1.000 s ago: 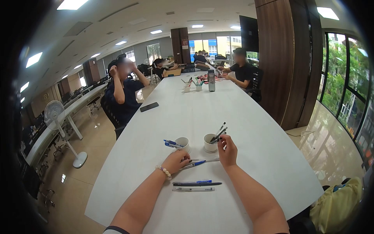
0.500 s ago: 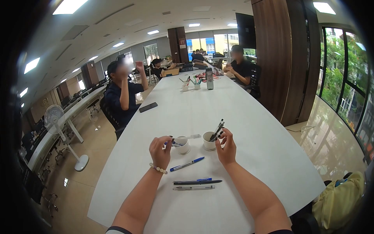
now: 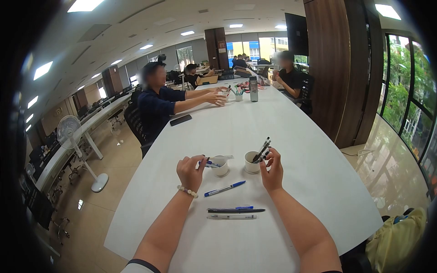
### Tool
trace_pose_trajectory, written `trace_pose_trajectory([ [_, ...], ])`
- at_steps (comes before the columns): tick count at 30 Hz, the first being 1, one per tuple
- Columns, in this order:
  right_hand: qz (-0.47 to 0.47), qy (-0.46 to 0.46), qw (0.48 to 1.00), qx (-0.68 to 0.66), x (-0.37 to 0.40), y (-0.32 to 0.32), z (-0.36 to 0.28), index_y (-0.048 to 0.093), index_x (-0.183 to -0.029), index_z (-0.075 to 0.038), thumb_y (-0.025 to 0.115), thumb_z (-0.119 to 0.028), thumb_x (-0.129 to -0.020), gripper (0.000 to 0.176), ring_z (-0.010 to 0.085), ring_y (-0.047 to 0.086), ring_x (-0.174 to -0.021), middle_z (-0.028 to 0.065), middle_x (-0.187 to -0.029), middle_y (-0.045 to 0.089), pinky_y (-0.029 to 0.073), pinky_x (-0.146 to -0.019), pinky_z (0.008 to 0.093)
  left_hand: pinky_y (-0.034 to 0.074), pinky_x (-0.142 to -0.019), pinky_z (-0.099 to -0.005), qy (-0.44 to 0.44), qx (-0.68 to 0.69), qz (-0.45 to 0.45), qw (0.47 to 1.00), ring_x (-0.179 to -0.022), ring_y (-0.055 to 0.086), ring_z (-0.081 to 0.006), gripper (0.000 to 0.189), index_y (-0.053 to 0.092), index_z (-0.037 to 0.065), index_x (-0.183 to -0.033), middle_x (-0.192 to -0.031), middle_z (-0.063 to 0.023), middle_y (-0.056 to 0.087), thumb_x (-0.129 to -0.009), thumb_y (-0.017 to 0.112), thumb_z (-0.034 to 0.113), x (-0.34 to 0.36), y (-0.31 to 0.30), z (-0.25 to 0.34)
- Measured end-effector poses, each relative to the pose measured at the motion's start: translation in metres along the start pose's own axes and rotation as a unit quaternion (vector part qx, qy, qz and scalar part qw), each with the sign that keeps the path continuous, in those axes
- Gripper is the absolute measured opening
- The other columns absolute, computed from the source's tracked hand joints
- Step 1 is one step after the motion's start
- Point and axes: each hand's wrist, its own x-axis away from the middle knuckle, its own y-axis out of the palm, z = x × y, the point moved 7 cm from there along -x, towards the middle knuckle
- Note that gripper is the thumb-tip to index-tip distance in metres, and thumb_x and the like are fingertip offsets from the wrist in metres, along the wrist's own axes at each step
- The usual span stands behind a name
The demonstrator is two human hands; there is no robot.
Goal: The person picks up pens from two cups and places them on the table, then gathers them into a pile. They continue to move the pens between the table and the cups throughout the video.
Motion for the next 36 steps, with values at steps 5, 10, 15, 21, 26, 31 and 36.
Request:
trace_pose_trajectory([
  [5,0.001,0.021,1.000,-0.007,-0.001,-0.001,0.005,0.038,-0.122,-0.011,0.057,-0.010,-0.081,0.046,0.0115,0.043,-0.065,0.0024,-0.085,0.048,0.042,-0.062,0.0260,0.033,-0.052,-0.0304,0.015,-0.038,0.090,0.995,-0.052,0.047,-0.0142,0.012,0.062,0.014,-0.079,-0.063,0.0033,0.060,-0.073,0.072,0.017,-0.020,-0.024,0.004],
  [10,-0.008,0.009,1.000,-0.002,-0.001,0.000,0.002,0.036,-0.123,-0.011,0.055,-0.006,-0.080,0.047,0.0109,0.043,-0.065,0.0032,-0.086,0.048,0.040,-0.061,0.0250,0.034,-0.053,-0.0298,0.024,-0.050,0.027,0.998,-0.053,0.048,-0.0140,0.014,0.063,0.014,-0.083,-0.064,0.0035,0.061,-0.072,0.072,0.014,-0.005,-0.006,-0.002],
  [15,-0.011,0.029,1.000,-0.003,-0.001,0.000,0.005,0.037,-0.122,-0.012,0.055,-0.009,-0.080,0.046,0.0118,0.044,-0.066,0.0023,-0.085,0.049,0.042,-0.064,0.0263,0.037,-0.059,-0.0314,-0.058,-0.042,-0.049,0.996,-0.061,0.050,-0.0151,0.026,0.065,0.013,-0.099,-0.072,0.0004,0.063,-0.073,0.069,0.013,0.005,0.010,-0.017],
  [21,-0.010,0.035,0.999,-0.009,-0.002,-0.001,0.002,0.037,-0.123,-0.011,0.055,-0.008,-0.080,0.047,0.0123,0.044,-0.067,0.0024,-0.086,0.048,0.042,-0.065,0.0265,0.037,-0.073,-0.0335,-0.005,-0.057,0.025,0.998,-0.080,0.051,-0.0187,0.023,0.063,0.012,-0.094,-0.082,-0.0003,0.059,-0.072,0.067,0.012,-0.015,-0.013,0.019],
  [26,0.013,0.017,1.000,-0.015,-0.001,-0.004,0.003,0.038,-0.123,-0.009,0.055,-0.006,-0.079,0.047,0.0130,0.043,-0.069,0.0039,-0.088,0.047,0.041,-0.066,0.0266,0.039,-0.070,-0.0333,0.110,0.157,-0.237,0.952,-0.074,0.052,-0.0203,0.019,0.059,0.012,-0.085,-0.078,-0.0024,0.057,-0.069,0.069,0.013,-0.015,0.013,0.043],
  [31,0.018,0.007,1.000,-0.016,0.000,-0.005,0.000,0.038,-0.123,-0.008,0.055,-0.007,-0.079,0.047,0.0133,0.042,-0.070,0.0043,-0.087,0.046,0.041,-0.067,0.0269,0.047,-0.069,-0.0344,-0.068,0.053,-0.578,0.811,-0.078,0.059,-0.0258,0.019,0.059,0.006,-0.082,-0.079,-0.0092,0.062,-0.071,0.065,0.021,0.030,0.038,0.027],
  [36,0.015,0.003,1.000,-0.005,0.000,-0.004,0.004,0.038,-0.122,-0.008,0.055,-0.009,-0.079,0.046,0.0142,0.042,-0.070,0.0047,-0.086,0.046,0.041,-0.067,0.0278,0.048,-0.072,-0.0349,-0.127,-0.037,-0.697,0.705,-0.082,0.061,-0.0264,0.022,0.060,0.004,-0.085,-0.083,-0.0117,0.064,-0.073,0.061,0.022,0.057,0.041,0.014],
])
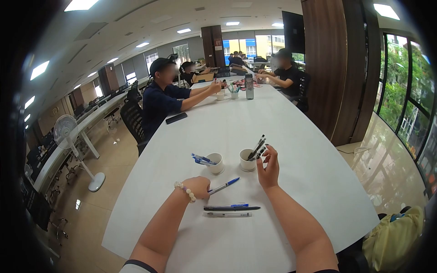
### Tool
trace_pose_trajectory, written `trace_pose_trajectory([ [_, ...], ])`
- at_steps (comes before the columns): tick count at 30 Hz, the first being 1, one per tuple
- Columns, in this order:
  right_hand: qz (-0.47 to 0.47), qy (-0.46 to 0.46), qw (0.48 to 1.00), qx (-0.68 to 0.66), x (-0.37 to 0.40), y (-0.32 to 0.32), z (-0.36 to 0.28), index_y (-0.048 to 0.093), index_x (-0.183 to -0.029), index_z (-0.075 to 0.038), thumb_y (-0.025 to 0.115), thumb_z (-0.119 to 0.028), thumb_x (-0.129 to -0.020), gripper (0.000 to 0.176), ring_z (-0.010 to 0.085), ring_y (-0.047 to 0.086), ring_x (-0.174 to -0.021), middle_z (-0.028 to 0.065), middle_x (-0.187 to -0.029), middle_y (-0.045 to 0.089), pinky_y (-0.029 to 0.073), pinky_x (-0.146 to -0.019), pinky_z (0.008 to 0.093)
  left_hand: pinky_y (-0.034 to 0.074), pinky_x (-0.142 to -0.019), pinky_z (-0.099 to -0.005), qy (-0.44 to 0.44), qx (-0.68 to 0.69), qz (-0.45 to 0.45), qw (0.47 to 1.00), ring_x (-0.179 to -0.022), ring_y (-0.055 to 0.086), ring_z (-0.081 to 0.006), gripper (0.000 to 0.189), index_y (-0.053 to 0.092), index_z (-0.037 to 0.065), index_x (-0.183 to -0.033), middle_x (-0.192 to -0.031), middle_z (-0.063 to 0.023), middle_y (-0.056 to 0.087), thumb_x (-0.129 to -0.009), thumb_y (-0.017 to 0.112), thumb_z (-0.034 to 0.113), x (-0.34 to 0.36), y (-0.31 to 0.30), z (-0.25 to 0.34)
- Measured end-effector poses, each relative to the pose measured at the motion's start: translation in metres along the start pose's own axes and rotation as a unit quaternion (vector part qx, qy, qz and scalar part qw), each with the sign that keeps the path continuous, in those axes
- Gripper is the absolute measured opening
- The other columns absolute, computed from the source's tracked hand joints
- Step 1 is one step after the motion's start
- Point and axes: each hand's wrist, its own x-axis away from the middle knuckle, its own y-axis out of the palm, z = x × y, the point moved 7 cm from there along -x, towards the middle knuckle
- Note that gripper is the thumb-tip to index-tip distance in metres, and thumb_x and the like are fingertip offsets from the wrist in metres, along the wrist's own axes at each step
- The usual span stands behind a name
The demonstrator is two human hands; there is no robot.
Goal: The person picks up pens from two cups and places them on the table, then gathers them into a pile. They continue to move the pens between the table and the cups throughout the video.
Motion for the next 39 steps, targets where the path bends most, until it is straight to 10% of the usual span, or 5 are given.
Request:
trace_pose_trajectory([
  [8,-0.004,0.018,1.000,-0.009,-0.001,0.000,0.003,0.037,-0.122,-0.009,0.055,-0.009,-0.079,0.047,0.0142,0.042,-0.071,0.0045,-0.088,0.047,0.041,-0.068,0.0280,0.048,-0.072,-0.0366,0.095,0.150,0.135,0.975,-0.081,0.061,-0.0272,0.026,0.059,0.001,-0.086,-0.083,-0.0136,0.064,-0.079,0.062,0.026,0.010,-0.035,0.017],
  [25,-0.012,0.044,0.999,-0.017,0.000,0.001,0.006,0.037,-0.123,-0.008,0.054,-0.007,-0.079,0.047,0.0135,0.042,-0.070,0.0043,-0.089,0.047,0.041,-0.067,0.0273,0.049,-0.069,-0.0400,0.053,-0.015,0.074,0.996,-0.078,0.062,-0.0309,0.024,0.058,0.002,-0.087,-0.082,-0.0159,0.063,-0.079,0.058,0.025,0.002,0.004,0.038],
  [33,-0.009,0.044,0.999,-0.023,-0.001,0.001,0.007,0.038,-0.123,-0.008,0.054,-0.006,-0.079,0.047,0.0128,0.042,-0.070,0.0035,-0.089,0.047,0.041,-0.066,0.0265,0.048,-0.063,-0.0340,0.119,0.216,0.381,0.891,-0.068,0.061,-0.0255,0.008,0.062,0.006,-0.085,-0.074,-0.0110,0.064,-0.080,0.062,0.012,0.046,-0.094,0.025],
  [39,-0.007,0.044,0.999,-0.026,0.000,0.002,0.010,0.038,-0.122,-0.009,0.053,-0.006,-0.079,0.046,0.0128,0.043,-0.070,0.0034,-0.089,0.047,0.041,-0.067,0.0267,0.046,-0.056,-0.0301,0.098,0.111,0.582,0.800,-0.059,0.060,-0.0229,0.013,0.063,0.007,-0.089,-0.068,-0.0069,0.064,-0.078,0.066,0.013,0.060,-0.109,0.006],
])
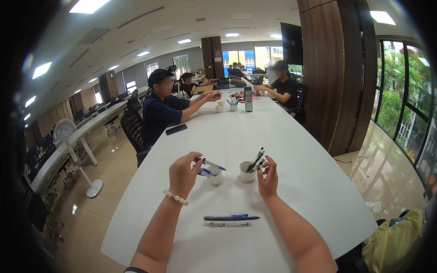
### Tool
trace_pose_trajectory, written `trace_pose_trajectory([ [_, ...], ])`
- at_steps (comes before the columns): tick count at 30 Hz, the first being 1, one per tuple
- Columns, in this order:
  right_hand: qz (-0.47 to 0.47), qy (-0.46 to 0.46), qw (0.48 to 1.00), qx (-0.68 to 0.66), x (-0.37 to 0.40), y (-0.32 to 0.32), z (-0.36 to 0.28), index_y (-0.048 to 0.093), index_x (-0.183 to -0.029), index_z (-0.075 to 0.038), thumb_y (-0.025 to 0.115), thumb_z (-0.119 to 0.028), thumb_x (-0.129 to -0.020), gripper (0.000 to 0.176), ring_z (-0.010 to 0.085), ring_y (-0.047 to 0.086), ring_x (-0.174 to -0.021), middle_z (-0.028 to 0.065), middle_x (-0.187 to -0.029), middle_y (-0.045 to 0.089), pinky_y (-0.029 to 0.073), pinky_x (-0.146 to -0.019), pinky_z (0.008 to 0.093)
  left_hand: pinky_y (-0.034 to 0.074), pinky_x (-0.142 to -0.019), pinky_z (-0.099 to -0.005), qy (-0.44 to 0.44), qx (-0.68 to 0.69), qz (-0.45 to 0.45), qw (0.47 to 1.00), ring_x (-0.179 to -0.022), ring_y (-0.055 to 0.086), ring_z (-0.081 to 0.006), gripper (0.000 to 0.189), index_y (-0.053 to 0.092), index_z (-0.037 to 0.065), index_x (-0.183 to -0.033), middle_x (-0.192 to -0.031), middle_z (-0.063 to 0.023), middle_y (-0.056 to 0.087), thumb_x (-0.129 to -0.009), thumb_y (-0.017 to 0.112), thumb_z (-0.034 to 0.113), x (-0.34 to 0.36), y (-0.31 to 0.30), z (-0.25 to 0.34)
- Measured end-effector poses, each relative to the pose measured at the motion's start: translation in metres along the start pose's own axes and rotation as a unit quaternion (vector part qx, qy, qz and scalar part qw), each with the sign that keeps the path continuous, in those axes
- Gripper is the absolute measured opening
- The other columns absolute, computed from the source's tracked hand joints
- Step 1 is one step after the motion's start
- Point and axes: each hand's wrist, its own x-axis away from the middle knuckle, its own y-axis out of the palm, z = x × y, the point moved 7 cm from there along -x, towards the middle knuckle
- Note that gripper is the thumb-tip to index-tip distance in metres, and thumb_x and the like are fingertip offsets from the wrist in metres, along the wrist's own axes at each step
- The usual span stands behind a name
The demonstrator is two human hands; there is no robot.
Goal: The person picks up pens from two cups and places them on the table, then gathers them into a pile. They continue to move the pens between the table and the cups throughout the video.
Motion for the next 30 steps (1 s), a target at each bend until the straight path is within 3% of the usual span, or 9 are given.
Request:
trace_pose_trajectory([
  [10,0.003,-0.005,1.000,0.002,-0.001,-0.001,-0.005,0.036,-0.124,-0.010,0.053,-0.007,-0.080,0.048,0.0131,0.043,-0.070,0.0037,-0.089,0.047,0.041,-0.067,0.0270,0.040,-0.055,-0.0317,0.048,-0.072,-0.058,0.995,-0.052,0.055,-0.0192,0.012,0.060,0.012,-0.083,-0.061,-0.0043,0.060,-0.076,0.069,0.016,0.026,0.045,-0.017],
  [13,-0.002,-0.003,1.000,0.003,0.000,-0.001,-0.004,0.036,-0.124,-0.010,0.053,-0.007,-0.080,0.047,0.0132,0.042,-0.069,0.0040,-0.089,0.047,0.041,-0.067,0.0271,0.039,-0.061,-0.0321,0.065,-0.093,-0.050,0.992,-0.062,0.055,-0.0181,0.013,0.060,0.013,-0.083,-0.066,-0.0016,0.061,-0.074,0.070,0.015,0.032,0.048,-0.018],
  [15,-0.005,-0.003,1.000,-0.002,-0.001,0.000,-0.003,0.036,-0.124,-0.010,0.053,-0.007,-0.079,0.047,0.0133,0.042,-0.069,0.0041,-0.089,0.047,0.041,-0.067,0.0272,0.037,-0.069,-0.0330,0.134,-0.095,0.035,0.986,-0.075,0.053,-0.0178,0.016,0.061,0.014,-0.083,-0.072,-0.0004,0.060,-0.071,0.072,0.015,0.033,0.037,-0.007],
  [19,0.001,-0.005,1.000,-0.001,-0.001,-0.001,-0.003,0.037,-0.123,-0.010,0.053,-0.007,-0.079,0.047,0.0133,0.042,-0.070,0.0043,-0.090,0.047,0.041,-0.067,0.0272,0.036,-0.073,-0.0336,0.172,-0.066,0.094,0.978,-0.082,0.052,-0.0166,0.017,0.062,0.015,-0.083,-0.078,0.0004,0.059,-0.069,0.072,0.016,0.031,0.021,0.022],
  [21,0.004,0.000,1.000,-0.002,-0.001,-0.002,-0.003,0.037,-0.123,-0.009,0.053,-0.007,-0.079,0.047,0.0134,0.042,-0.070,0.0044,-0.090,0.047,0.041,-0.068,0.0272,0.039,-0.071,-0.0341,0.235,0.074,-0.133,0.960,-0.080,0.054,-0.0180,0.017,0.062,0.014,-0.085,-0.080,-0.0022,0.060,-0.071,0.070,0.018,0.031,0.042,0.040],
  [22,0.007,-0.007,1.000,0.000,-0.002,-0.002,-0.005,0.036,-0.123,-0.009,0.053,-0.007,-0.079,0.047,0.0134,0.042,-0.070,0.0044,-0.090,0.047,0.041,-0.068,0.0272,0.039,-0.071,-0.0341,0.235,0.075,-0.136,0.960,-0.080,0.054,-0.0180,0.017,0.062,0.014,-0.085,-0.080,-0.0022,0.060,-0.071,0.070,0.018,0.032,0.041,0.044],
  [24,0.009,-0.012,1.000,0.003,0.000,-0.002,-0.005,0.036,-0.123,-0.009,0.053,-0.007,-0.079,0.047,0.0134,0.042,-0.071,0.0043,-0.090,0.047,0.041,-0.068,0.0272,0.043,-0.070,-0.0349,0.118,0.119,-0.454,0.875,-0.078,0.056,-0.0218,0.018,0.061,0.011,-0.089,-0.083,-0.0046,0.060,-0.075,0.066,0.023,0.056,0.076,0.041],
  [28,0.014,-0.028,1.000,0.003,-0.002,-0.003,-0.005,0.036,-0.124,-0.009,0.053,-0.007,-0.079,0.048,0.0135,0.041,-0.071,0.0046,-0.091,0.046,0.040,-0.068,0.0273,0.046,-0.069,-0.0332,0.007,0.049,-0.598,0.800,-0.077,0.059,-0.0236,0.027,0.062,0.007,-0.090,-0.085,-0.0087,0.061,-0.077,0.061,0.029,0.089,0.083,0.040],
  [30,0.014,-0.027,1.000,0.005,0.001,-0.004,-0.005,0.036,-0.124,-0.009,0.053,-0.007,-0.080,0.048,0.0136,0.041,-0.071,0.0046,-0.091,0.046,0.040,-0.068,0.0273,0.047,-0.069,-0.0331,0.015,0.053,-0.621,0.782,-0.079,0.059,-0.0232,0.028,0.062,0.006,-0.092,-0.086,-0.0096,0.062,-0.075,0.062,0.029,0.094,0.087,0.043],
])
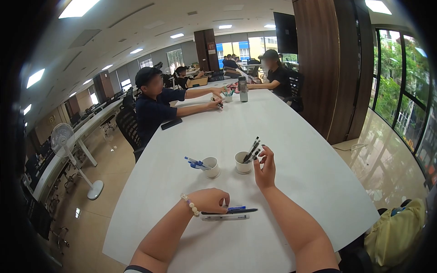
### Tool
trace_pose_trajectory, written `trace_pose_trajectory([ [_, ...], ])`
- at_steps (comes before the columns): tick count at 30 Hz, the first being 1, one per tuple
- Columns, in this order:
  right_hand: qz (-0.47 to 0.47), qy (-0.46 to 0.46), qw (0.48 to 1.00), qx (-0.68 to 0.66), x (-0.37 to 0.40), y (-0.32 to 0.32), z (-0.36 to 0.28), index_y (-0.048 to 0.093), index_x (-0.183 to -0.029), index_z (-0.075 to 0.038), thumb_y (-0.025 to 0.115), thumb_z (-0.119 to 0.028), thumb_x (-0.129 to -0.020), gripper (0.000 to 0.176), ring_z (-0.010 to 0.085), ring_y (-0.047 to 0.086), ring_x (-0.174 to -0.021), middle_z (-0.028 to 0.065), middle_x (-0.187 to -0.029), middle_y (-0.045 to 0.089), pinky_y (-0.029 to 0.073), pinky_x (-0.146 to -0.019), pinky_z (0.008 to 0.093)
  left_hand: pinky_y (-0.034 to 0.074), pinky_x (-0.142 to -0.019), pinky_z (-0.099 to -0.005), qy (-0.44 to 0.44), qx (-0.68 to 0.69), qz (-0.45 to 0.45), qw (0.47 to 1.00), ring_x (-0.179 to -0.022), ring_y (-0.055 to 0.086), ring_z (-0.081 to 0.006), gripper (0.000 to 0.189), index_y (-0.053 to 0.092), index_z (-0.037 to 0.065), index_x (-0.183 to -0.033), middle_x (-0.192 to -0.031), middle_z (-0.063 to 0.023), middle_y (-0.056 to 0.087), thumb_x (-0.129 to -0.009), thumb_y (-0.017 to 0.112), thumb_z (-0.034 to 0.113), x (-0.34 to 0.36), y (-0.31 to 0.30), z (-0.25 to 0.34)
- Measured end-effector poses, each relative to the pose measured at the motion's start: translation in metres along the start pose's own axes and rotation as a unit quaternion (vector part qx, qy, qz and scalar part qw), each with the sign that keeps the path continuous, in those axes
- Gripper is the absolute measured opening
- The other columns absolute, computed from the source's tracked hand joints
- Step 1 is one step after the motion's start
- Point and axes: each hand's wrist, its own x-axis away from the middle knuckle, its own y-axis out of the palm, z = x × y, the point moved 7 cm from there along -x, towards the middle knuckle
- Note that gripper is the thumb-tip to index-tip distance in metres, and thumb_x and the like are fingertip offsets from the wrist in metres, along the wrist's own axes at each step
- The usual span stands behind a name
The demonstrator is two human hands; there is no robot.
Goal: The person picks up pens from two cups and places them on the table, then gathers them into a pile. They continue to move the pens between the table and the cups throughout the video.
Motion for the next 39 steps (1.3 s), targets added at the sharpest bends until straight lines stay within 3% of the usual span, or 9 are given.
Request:
trace_pose_trajectory([
  [6,-0.003,0.006,1.000,-0.007,-0.001,0.001,-0.001,0.037,-0.123,-0.008,0.053,-0.005,-0.078,0.048,0.0144,0.040,-0.073,0.0053,-0.091,0.045,0.040,-0.068,0.0279,0.047,-0.072,-0.0344,-0.009,-0.005,-0.017,1.000,-0.082,0.059,-0.0246,0.025,0.061,0.003,-0.090,-0.087,-0.0110,0.062,-0.075,0.062,0.023,-0.005,0.010,-0.005],
  [12,0.053,-0.114,0.990,0.066,0.000,-0.006,-0.022,0.039,-0.119,-0.004,0.055,-0.003,-0.075,0.047,0.0206,0.042,-0.080,0.0095,-0.093,0.046,0.040,-0.071,0.0334,0.048,-0.074,-0.0361,-0.034,-0.045,0.051,0.997,-0.085,0.060,-0.0268,0.019,0.061,0.005,-0.090,-0.090,-0.0111,0.063,-0.077,0.061,0.019,-0.011,0.008,-0.022],
  [15,-0.012,-0.207,0.976,0.067,0.007,0.005,-0.036,0.042,-0.110,-0.003,0.060,-0.005,-0.073,0.042,0.0273,0.048,-0.088,0.0139,-0.097,0.050,0.042,-0.072,0.0363,0.048,-0.073,-0.0373,-0.055,-0.063,0.090,0.992,-0.084,0.060,-0.0280,0.017,0.060,0.005,-0.090,-0.089,-0.0112,0.063,-0.079,0.061,0.018,-0.011,0.000,-0.031],
  [19,-0.179,-0.216,0.957,0.077,0.017,0.026,-0.051,0.049,-0.106,-0.009,0.065,-0.009,-0.070,0.039,0.0279,0.052,-0.092,0.0105,-0.096,0.055,0.044,-0.078,0.0381,0.047,-0.072,-0.0379,-0.073,-0.056,0.136,0.986,-0.083,0.060,-0.0281,0.016,0.059,0.005,-0.089,-0.087,-0.0111,0.063,-0.080,0.060,0.019,-0.016,-0.005,-0.044],
  [21,-0.349,-0.234,0.905,0.067,0.031,0.048,-0.058,0.051,-0.108,-0.012,0.066,-0.011,-0.069,0.042,0.0269,0.053,-0.097,0.0082,-0.099,0.056,0.044,-0.083,0.0381,0.047,-0.072,-0.0381,-0.078,-0.055,0.144,0.985,-0.082,0.060,-0.0281,0.016,0.058,0.005,-0.089,-0.087,-0.0110,0.063,-0.081,0.060,0.019,-0.016,-0.005,-0.046],
  [22,-0.351,-0.235,0.904,0.068,0.033,0.048,-0.061,0.051,-0.108,-0.012,0.066,-0.011,-0.069,0.042,0.0269,0.053,-0.097,0.0082,-0.099,0.056,0.044,-0.083,0.0381,0.047,-0.072,-0.0381,-0.077,-0.054,0.153,0.984,-0.081,0.060,-0.0279,0.016,0.058,0.006,-0.088,-0.086,-0.0108,0.063,-0.080,0.060,0.019,-0.015,-0.008,-0.046],
  [25,-0.470,-0.099,0.872,0.091,0.039,0.060,-0.053,0.049,-0.117,-0.011,0.064,-0.012,-0.071,0.048,0.0285,0.052,-0.103,0.0089,-0.108,0.057,0.043,-0.089,0.0377,0.047,-0.071,-0.0379,-0.068,-0.058,0.197,0.976,-0.080,0.060,-0.0275,0.015,0.058,0.007,-0.087,-0.085,-0.0101,0.062,-0.080,0.061,0.020,-0.011,-0.016,-0.052],
  [31,-0.506,-0.065,0.848,0.142,0.042,0.065,-0.042,0.034,-0.135,-0.010,0.062,-0.014,-0.075,0.067,0.0288,0.054,-0.101,0.0088,-0.108,0.058,0.043,-0.087,0.0381,0.047,-0.070,-0.0365,-0.075,-0.036,0.291,0.953,-0.077,0.060,-0.0253,0.015,0.058,0.008,-0.084,-0.081,-0.0074,0.062,-0.080,0.062,0.021,0.010,-0.053,-0.051],
  [39,-0.539,-0.046,0.804,0.245,0.042,0.073,-0.051,0.021,-0.142,-0.012,0.059,-0.010,-0.081,0.072,0.0279,0.060,-0.084,0.0092,-0.093,0.063,0.048,-0.075,0.0374,0.046,-0.068,-0.0345,-0.042,-0.001,0.369,0.929,-0.075,0.058,-0.0227,0.013,0.060,0.009,-0.083,-0.080,-0.0061,0.060,-0.081,0.062,0.021,0.019,-0.072,-0.059],
])
